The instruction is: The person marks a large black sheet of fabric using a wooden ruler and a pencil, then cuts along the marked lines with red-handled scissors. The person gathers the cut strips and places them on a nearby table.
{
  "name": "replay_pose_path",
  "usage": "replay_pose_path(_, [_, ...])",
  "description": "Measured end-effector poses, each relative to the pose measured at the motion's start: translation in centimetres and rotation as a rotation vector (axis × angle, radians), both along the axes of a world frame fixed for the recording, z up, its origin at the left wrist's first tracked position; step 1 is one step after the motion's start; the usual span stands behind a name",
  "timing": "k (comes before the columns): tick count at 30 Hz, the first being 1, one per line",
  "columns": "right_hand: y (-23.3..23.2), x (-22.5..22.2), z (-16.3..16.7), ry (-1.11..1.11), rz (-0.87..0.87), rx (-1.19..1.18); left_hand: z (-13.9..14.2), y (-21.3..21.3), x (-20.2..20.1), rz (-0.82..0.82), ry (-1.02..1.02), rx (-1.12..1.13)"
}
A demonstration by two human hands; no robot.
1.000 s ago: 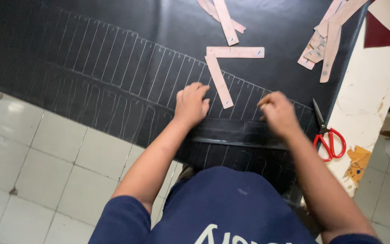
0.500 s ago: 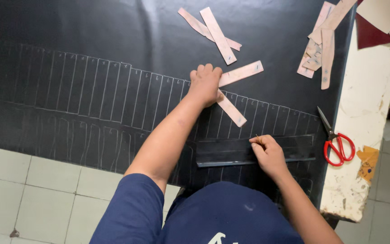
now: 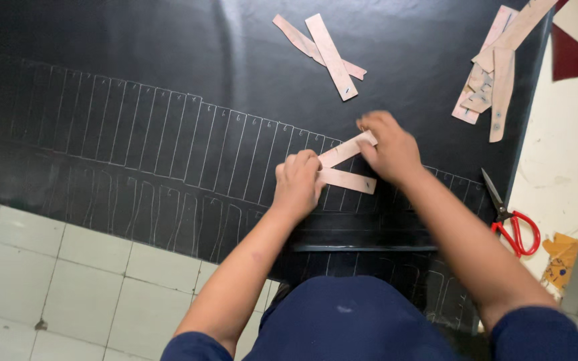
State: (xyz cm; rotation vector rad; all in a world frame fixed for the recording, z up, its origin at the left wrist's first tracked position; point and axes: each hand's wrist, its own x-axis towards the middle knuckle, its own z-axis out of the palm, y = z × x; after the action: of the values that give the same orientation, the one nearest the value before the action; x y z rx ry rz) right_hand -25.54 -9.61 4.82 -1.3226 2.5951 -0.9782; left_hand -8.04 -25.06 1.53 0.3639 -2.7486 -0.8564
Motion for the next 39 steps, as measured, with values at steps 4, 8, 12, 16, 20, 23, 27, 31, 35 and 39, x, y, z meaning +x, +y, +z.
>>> replay_pose_path(4, [-4.4,-4.3,0.4,0.016,-0.031,0.086,0.4,3.0,1.0,0.136,0.017,0.024])
replay_pose_path(8, [-8.3,-6.9,1.3,-0.042,-0.137,0.186,0.7,4.4,-0.2,0.25,-0.144,0.022])
replay_pose_path(12, [-9.6,-8.3,2.0,-0.162,-0.263,0.24,0.1,4.7,-1.1,0.255,-0.299,0.027])
replay_pose_path(16, [-9.5,-8.9,1.9,-0.281,-0.298,0.338,-0.8,6.1,-0.8,0.223,-0.315,0.011])
replay_pose_path(20, [-9.0,-9.3,1.4,-0.267,-0.279,0.398,-1.3,7.2,0.4,0.235,-0.238,0.066])
replay_pose_path(23, [-8.3,-9.3,0.2,-0.149,-0.261,0.347,-1.7,7.3,1.1,0.349,-0.153,0.257])
replay_pose_path(27, [-6.6,-9.2,-1.4,-0.167,-0.236,0.274,-2.3,6.6,2.1,0.645,-0.047,1.267])
replay_pose_path(31, [-2.9,-6.2,-2.5,-0.527,-0.159,0.051,-2.9,6.0,4.0,0.618,0.114,1.51])
replay_pose_path(35, [2.7,1.9,-2.4,-0.85,0.124,0.035,-3.0,6.9,4.3,0.496,0.165,1.573])
replay_pose_path(39, [7.1,6.4,-1.2,-0.97,0.347,0.253,-1.6,9.1,4.3,0.359,0.056,1.606])
